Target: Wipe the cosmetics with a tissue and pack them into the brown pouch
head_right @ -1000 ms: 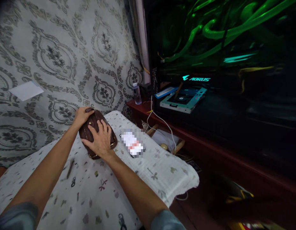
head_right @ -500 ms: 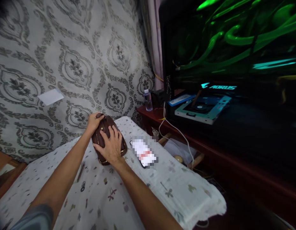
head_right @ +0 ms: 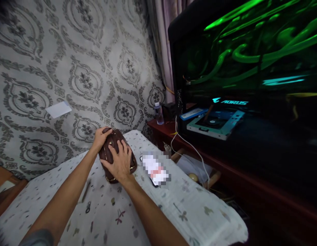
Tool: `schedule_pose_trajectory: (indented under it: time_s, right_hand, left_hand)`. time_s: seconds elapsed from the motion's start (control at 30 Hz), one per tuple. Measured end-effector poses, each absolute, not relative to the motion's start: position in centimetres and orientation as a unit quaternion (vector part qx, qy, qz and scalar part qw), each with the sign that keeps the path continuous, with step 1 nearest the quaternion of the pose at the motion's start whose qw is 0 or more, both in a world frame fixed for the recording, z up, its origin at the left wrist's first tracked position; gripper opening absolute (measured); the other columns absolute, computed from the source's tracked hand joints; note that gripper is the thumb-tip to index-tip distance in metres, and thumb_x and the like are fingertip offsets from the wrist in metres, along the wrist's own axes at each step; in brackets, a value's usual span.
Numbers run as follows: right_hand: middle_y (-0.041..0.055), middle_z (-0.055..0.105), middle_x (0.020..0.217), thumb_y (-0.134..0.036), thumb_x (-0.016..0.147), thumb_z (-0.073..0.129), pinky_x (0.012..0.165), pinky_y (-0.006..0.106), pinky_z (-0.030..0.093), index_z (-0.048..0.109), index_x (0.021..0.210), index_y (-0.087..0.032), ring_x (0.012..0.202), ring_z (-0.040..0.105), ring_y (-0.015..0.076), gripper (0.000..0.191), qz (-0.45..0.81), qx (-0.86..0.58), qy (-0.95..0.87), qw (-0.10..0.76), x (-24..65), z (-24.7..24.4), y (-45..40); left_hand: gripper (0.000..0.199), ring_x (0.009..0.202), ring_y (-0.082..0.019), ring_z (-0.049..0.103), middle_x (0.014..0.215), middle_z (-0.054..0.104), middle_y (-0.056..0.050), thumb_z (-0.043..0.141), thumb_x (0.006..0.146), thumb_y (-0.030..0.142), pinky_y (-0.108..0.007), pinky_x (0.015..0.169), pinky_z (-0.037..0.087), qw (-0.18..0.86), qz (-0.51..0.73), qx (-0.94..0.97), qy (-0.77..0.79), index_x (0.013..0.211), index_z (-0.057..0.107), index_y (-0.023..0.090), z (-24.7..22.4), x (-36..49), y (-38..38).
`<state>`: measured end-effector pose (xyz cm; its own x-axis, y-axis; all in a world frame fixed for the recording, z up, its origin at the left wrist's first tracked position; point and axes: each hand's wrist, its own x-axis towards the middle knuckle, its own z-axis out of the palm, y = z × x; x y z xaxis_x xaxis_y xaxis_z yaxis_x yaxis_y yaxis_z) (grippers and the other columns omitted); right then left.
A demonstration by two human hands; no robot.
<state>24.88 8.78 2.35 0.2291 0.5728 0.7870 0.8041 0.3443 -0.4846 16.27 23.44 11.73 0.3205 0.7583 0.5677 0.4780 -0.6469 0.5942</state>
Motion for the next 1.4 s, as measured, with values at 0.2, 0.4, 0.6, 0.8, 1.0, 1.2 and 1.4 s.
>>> schedule_pose_trajectory:
  time_s: [0.2, 0.4, 0.6, 0.8, 1.0, 1.2, 1.4]
  right_hand:
    - [0.015, 0.048, 0.147, -0.06, 0.081, 0.07, 0.113, 0.052, 0.029, 0.063, 0.129, -0.025, 0.141, 0.035, 0.033, 0.06, -0.106, -0.565, -0.611, 0.544, 25.0, 2.4, 8.8]
    - [0.0157, 0.047, 0.147, -0.06, 0.081, 0.07, 0.113, 0.053, 0.028, 0.063, 0.129, -0.025, 0.141, 0.035, 0.0334, 0.06, -0.105, -0.562, -0.61, 0.548, 25.0, 2.4, 8.8]
    - [0.0157, 0.048, 0.146, -0.059, 0.082, 0.069, 0.112, 0.053, 0.029, 0.062, 0.13, -0.025, 0.141, 0.035, 0.0335, 0.059, -0.106, -0.561, -0.612, 0.548, 25.0, 2.4, 8.7]
    - [0.0159, 0.049, 0.145, -0.059, 0.083, 0.069, 0.112, 0.052, 0.029, 0.063, 0.13, -0.024, 0.141, 0.034, 0.0333, 0.059, -0.11, -0.559, -0.612, 0.548, 25.0, 2.3, 8.8]
    - [0.0152, 0.049, 0.146, -0.059, 0.082, 0.07, 0.111, 0.052, 0.029, 0.063, 0.13, -0.025, 0.141, 0.035, 0.0339, 0.059, -0.106, -0.556, -0.611, 0.554, 25.0, 2.3, 8.9]
    - [0.0159, 0.049, 0.145, -0.061, 0.082, 0.069, 0.111, 0.052, 0.029, 0.064, 0.128, -0.024, 0.14, 0.035, 0.0337, 0.059, -0.107, -0.554, -0.61, 0.556, 25.0, 2.4, 8.9]
    - [0.016, 0.049, 0.146, -0.061, 0.082, 0.069, 0.111, 0.053, 0.029, 0.063, 0.129, -0.025, 0.141, 0.035, 0.0341, 0.06, -0.103, -0.559, -0.612, 0.549, 25.0, 2.4, 8.8]
  left_hand:
    - [0.026, 0.082, -0.02, 0.064, 0.082, 0.073, -0.003, 0.062, 0.076, 0.042, -0.031, 0.081, 0.049, 0.172, 0.439, 0.794, 0.385, 0.083, 0.071, 0.018, 11.9, 16.1, 23.8]
    - [0.025, 0.076, -0.02, 0.064, 0.08, 0.072, -0.003, 0.066, 0.07, 0.034, -0.032, 0.075, 0.05, 0.161, 0.435, 0.778, 0.423, 0.087, 0.071, 0.016, 12.1, 12.9, 25.0]
    - [0.014, 0.062, -0.017, 0.057, 0.061, 0.064, 0.0, 0.064, 0.069, 0.03, -0.029, 0.062, 0.044, 0.125, 0.418, 0.776, 0.456, 0.068, 0.068, 0.017, 11.4, 10.4, 25.1]
    - [0.012, 0.062, -0.018, 0.056, 0.059, 0.064, 0.0, 0.063, 0.069, 0.029, -0.028, 0.059, 0.04, 0.077, 0.392, 0.79, 0.465, 0.066, 0.068, 0.018, 11.6, 10.3, 24.4]
    - [0.007, 0.065, -0.019, 0.053, 0.06, 0.063, -0.001, 0.063, 0.067, 0.024, -0.029, 0.064, 0.04, 0.027, 0.37, 0.794, 0.481, 0.063, 0.065, 0.02, 12.1, 10.6, 24.1]
    - [0.007, 0.072, -0.023, 0.056, 0.065, 0.061, -0.003, 0.065, 0.071, 0.026, -0.032, 0.071, 0.042, 0.014, 0.355, 0.798, 0.487, 0.067, 0.066, 0.02, 12.4, 10.7, 23.7]
    - [0.013, 0.068, -0.022, 0.055, 0.064, 0.06, -0.002, 0.064, 0.075, 0.029, -0.033, 0.07, 0.043, 0.042, 0.351, 0.804, 0.479, 0.067, 0.066, 0.019, 12.4, 10.5, 23.4]
